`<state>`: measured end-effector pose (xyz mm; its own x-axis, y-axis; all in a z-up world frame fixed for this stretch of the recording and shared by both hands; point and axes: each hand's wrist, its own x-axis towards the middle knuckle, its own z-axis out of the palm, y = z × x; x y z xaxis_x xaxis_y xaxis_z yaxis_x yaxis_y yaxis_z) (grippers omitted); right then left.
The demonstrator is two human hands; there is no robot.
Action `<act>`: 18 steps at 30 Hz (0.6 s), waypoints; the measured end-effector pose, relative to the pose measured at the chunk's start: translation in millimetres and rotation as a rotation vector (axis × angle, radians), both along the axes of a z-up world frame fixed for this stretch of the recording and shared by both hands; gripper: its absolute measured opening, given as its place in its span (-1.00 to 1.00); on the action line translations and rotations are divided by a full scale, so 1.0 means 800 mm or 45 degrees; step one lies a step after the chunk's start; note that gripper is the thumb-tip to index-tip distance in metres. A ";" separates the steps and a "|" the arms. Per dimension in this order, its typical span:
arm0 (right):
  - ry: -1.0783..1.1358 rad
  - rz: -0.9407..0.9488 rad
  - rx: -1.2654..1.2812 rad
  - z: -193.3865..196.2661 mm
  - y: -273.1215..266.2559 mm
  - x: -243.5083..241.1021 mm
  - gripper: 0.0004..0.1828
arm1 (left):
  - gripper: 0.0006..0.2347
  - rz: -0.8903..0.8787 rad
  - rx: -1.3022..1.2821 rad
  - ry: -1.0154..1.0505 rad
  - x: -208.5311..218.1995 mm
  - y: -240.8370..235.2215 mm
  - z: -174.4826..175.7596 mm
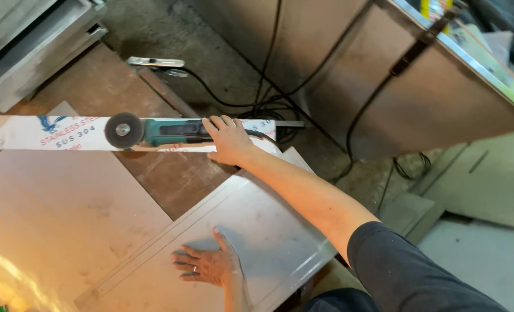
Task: The recorder uses an angle grinder to mark and cut stainless steel sheet metal on a workbench.
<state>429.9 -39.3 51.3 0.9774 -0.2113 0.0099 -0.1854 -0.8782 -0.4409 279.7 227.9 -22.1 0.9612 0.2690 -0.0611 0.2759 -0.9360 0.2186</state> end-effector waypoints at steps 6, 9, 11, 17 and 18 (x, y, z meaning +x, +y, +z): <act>-0.329 -0.082 0.150 0.010 0.010 -0.136 -0.25 | 0.01 -0.030 -0.097 -0.060 -0.006 -0.003 0.011; -0.335 -0.137 0.298 0.037 0.013 -0.243 -0.74 | 0.02 -0.029 -0.065 -0.102 -0.010 0.000 0.003; -0.348 -0.240 0.327 0.063 0.007 -0.326 -0.74 | 0.01 -0.061 -0.063 -0.116 -0.011 0.001 0.007; -0.356 -0.825 0.276 0.103 -0.103 -0.549 -0.76 | 0.01 -0.080 -0.020 -0.158 -0.012 0.012 -0.010; -0.336 -1.053 0.168 0.110 -0.139 -0.581 -0.74 | 0.01 -0.058 -0.020 -0.125 -0.010 0.006 -0.013</act>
<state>-35.1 -150.4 139.3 0.4800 -0.8662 0.1391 -0.6175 -0.4462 -0.6478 271.4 233.0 -32.3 0.9739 0.2249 0.0305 0.2098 -0.9433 0.2571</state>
